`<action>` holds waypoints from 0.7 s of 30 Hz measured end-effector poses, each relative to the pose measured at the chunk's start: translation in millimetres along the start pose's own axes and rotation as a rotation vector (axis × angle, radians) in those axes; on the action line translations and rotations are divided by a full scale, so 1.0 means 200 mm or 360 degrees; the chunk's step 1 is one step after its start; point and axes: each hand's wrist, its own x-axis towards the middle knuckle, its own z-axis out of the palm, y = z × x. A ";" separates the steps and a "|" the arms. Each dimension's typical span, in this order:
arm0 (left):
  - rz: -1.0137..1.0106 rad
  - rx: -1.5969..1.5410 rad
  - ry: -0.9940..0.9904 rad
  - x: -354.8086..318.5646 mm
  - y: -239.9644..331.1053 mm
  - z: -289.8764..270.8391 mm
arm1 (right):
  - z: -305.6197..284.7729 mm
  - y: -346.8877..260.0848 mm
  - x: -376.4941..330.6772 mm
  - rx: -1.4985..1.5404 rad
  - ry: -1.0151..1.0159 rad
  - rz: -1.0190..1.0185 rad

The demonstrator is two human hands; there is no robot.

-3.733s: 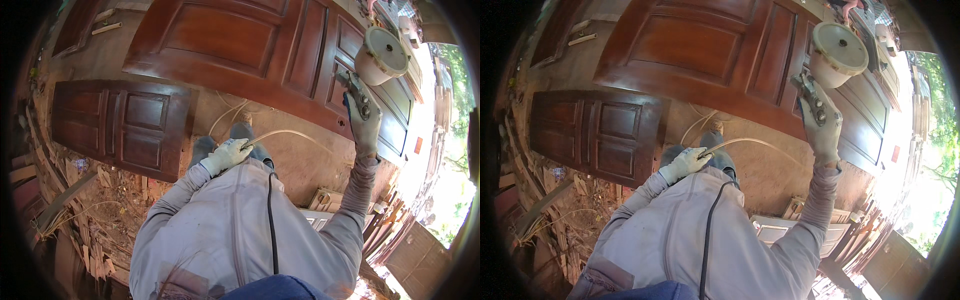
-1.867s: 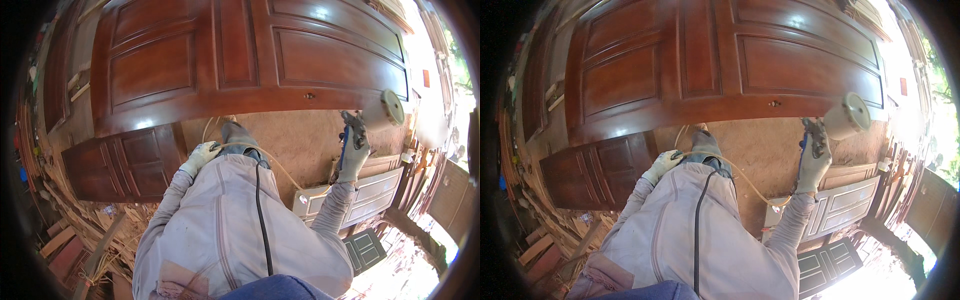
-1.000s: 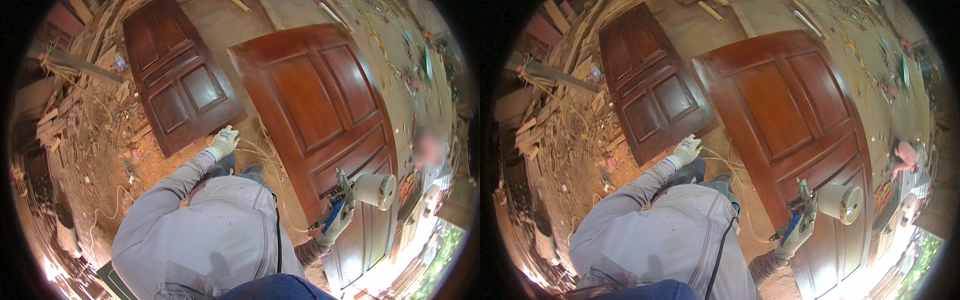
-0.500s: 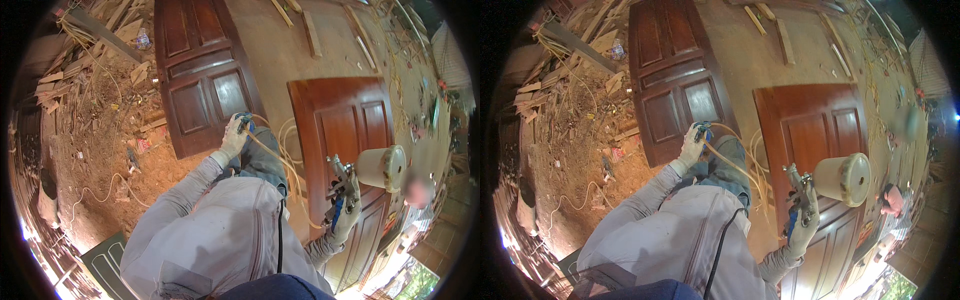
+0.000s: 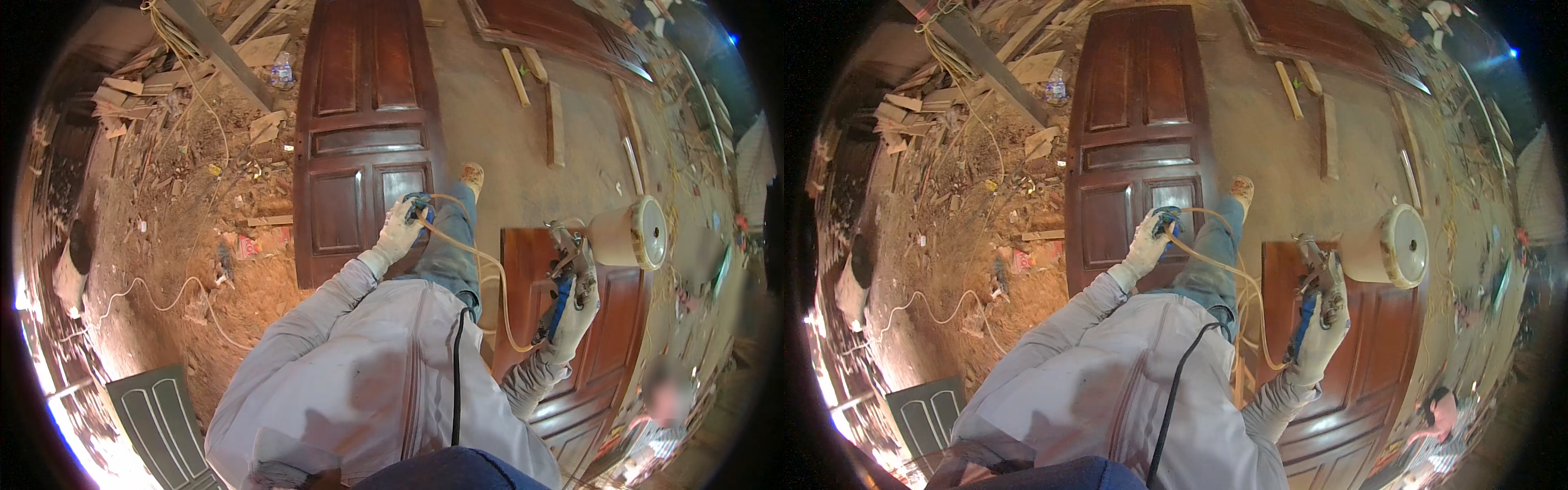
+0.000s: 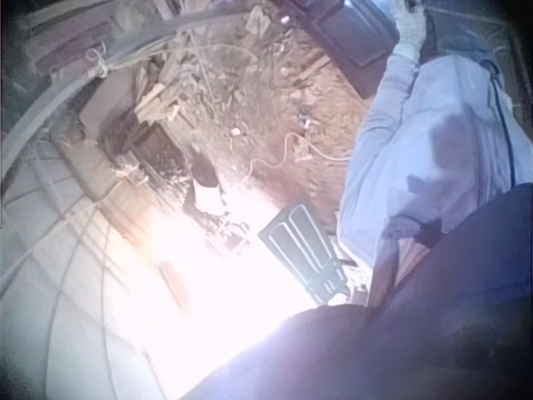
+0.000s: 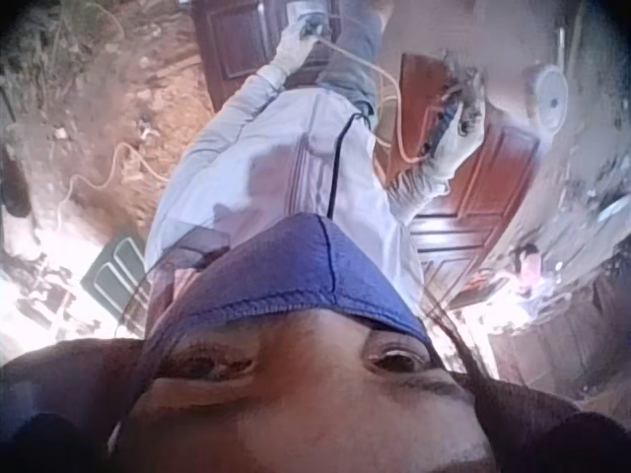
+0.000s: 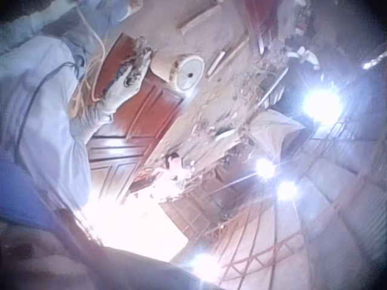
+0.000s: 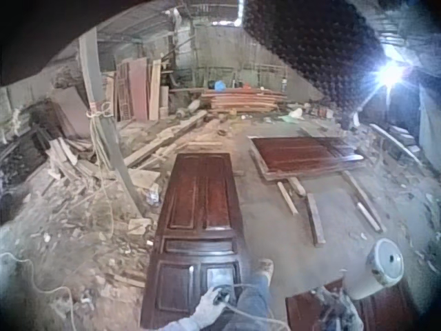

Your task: The person uses a spray gun to apply a finish to a large wooden door. They move the spray gun in steady horizontal and vertical passes across the door surface, covering the panels and edges.

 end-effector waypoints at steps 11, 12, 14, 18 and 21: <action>0.0436 0.0679 -0.1118 1.86 0.26 1.30 | -0.25 0.45 1.40 0.0294 0.0632 0.0309; 0.0445 0.0646 -0.1344 1.99 0.29 1.44 | -0.29 0.51 1.50 0.0260 0.0680 0.0299; 0.0535 0.0790 -0.1575 2.20 0.32 1.64 | -0.32 0.61 1.64 0.0243 0.0819 0.0556; 0.0299 0.0648 -0.1751 2.43 0.37 1.85 | -0.26 0.87 1.92 -0.0045 0.0970 0.0357; -0.0348 0.0249 -0.1974 2.46 0.46 1.72 | -0.15 0.93 2.19 -0.0467 0.0689 0.0353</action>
